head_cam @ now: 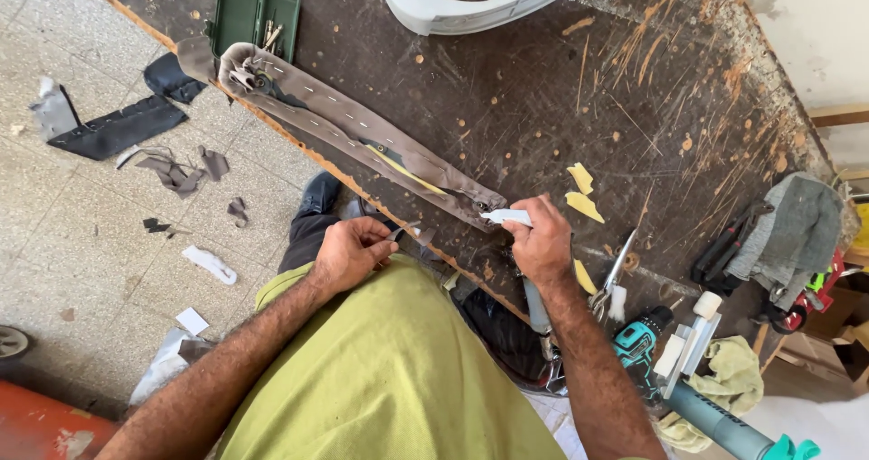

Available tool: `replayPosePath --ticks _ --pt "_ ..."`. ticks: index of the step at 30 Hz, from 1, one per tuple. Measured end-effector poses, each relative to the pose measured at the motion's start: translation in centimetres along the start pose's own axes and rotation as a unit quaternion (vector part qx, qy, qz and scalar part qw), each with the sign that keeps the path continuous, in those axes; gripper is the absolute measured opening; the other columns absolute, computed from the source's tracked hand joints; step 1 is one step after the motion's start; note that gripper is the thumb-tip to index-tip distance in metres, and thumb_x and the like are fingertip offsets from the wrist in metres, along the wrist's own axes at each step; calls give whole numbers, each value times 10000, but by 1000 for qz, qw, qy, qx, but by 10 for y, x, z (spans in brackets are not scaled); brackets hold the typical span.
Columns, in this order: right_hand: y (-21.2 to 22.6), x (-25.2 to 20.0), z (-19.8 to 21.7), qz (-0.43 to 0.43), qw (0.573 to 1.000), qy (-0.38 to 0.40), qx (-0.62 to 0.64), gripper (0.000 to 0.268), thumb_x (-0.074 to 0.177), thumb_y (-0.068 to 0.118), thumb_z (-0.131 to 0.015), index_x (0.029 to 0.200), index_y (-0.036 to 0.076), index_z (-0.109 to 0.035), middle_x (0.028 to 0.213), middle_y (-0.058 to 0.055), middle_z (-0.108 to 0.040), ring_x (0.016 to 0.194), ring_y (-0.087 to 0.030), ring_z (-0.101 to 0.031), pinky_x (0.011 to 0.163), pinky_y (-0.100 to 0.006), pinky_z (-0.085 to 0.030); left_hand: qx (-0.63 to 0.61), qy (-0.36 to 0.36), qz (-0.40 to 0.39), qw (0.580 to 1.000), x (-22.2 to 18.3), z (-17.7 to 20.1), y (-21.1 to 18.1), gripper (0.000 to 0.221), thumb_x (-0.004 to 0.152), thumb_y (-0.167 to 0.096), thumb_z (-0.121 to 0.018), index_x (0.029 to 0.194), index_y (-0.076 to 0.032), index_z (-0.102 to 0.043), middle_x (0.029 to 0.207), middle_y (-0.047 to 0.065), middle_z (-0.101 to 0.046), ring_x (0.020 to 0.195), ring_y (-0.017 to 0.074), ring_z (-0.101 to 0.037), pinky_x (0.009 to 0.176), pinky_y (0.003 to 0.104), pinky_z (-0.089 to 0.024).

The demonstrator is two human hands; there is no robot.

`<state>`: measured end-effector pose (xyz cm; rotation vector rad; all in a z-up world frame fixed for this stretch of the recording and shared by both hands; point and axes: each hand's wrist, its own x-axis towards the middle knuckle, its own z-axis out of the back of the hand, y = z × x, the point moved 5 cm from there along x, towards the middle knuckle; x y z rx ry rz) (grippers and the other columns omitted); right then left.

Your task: Repairing or upholstering a long interior component by gluing and stapling fabric

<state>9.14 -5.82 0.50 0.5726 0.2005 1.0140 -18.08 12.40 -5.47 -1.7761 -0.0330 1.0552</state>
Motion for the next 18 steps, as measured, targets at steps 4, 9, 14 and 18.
replayPosePath --ticks 4,9,14,18 --pt "18 3 10 0 1000 -2 2 233 852 274 -807 984 124 -687 843 -89 -643 851 -386 -696 789 -454 -563 -4 -3 7 1000 1 -1 3 207 780 36 -815 965 81 -733 776 219 -763 612 228 -752 540 294 -657" --pt "-2 0 11 4 1000 -15 19 221 841 245 -820 955 101 -696 807 -76 -637 785 -345 -693 728 -419 -557 -17 -1 10 1000 -1 -2 -2 216 771 39 -825 963 76 -734 777 222 -765 602 230 -750 530 293 -656" --pt "-9 5 16 14 1000 -26 7 224 846 259 -819 954 107 -694 807 -64 -626 770 -334 -686 712 -405 -549 -8 -1 6 1000 4 -2 -3 223 774 29 -830 968 78 -732 775 221 -765 599 230 -749 529 295 -656" --pt "-10 8 11 31 999 -40 -3 231 838 264 -827 949 119 -686 811 -52 -618 791 -337 -684 751 -394 -553 4 1 5 1000 5 -3 0 226 773 25 -831 975 70 -738 773 211 -768 602 227 -752 529 288 -655"
